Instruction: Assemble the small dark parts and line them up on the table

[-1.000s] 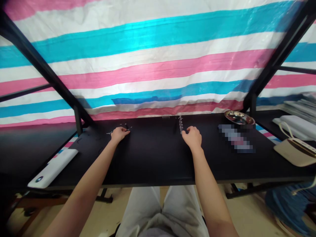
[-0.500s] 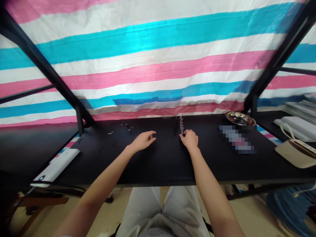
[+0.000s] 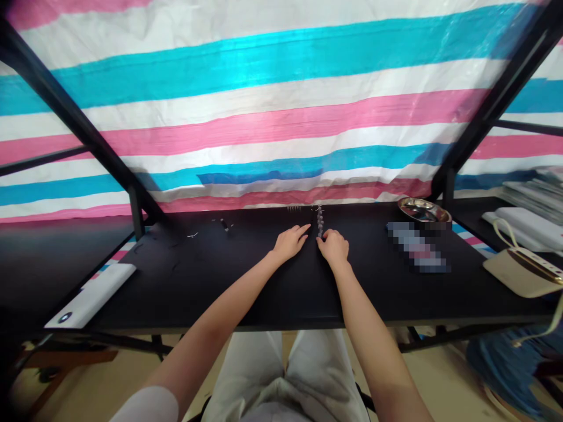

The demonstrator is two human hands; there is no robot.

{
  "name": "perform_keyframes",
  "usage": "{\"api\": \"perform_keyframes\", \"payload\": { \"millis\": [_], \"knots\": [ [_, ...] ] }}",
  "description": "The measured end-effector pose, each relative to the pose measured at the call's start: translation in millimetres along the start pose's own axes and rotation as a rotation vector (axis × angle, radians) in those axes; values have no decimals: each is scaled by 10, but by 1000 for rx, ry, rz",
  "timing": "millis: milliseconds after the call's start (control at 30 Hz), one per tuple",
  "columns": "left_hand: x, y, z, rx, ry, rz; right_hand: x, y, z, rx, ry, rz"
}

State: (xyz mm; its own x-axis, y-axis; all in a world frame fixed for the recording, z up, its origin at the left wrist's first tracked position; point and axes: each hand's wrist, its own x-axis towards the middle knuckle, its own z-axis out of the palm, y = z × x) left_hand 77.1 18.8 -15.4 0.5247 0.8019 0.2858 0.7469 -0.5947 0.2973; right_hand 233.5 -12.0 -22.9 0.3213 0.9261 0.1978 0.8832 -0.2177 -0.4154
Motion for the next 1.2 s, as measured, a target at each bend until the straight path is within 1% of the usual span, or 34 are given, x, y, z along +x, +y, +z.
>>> {"api": "perform_keyframes", "payload": {
  "millis": [233, 367, 467, 600, 667, 733, 833, 900, 1000, 1100, 1200],
  "knots": [
    [31, 3, 25, -78, 94, -41, 9, -8, 26, 0, 16, -7],
    [-31, -42, -89, -217, 168, -66, 5, -33, -10, 10, -20, -1],
    [-153, -152, -247, -333, 236, -100, -9, -45, -25, 17, -51, 0],
    [-406, -373, -413, -500, 278, -165, -57, -57, 1, 27, -82, -34],
    [-528, -472, -448, -604, 310, -230, -89, -76, 17, 28, -77, -88],
    [-610, -536, -462, -736, 356, -328, -122, -113, 20, 57, -72, -151],
    [-647, -561, -485, -965, 426, -463, -172, -203, -6, 212, -72, -232],
    [-637, -547, -510, -1099, 445, -501, -208, -274, -35, 382, -34, -277],
    [-623, -518, -541, -1239, 433, -504, -267, -372, -66, 684, 31, -317],
    [-625, -492, -553, -1313, 398, -499, -313, -440, -62, 984, -10, -316],
    [-633, -466, -563, -1350, 360, -497, -336, -474, -32, 1144, -62, -316]
  ]
}}
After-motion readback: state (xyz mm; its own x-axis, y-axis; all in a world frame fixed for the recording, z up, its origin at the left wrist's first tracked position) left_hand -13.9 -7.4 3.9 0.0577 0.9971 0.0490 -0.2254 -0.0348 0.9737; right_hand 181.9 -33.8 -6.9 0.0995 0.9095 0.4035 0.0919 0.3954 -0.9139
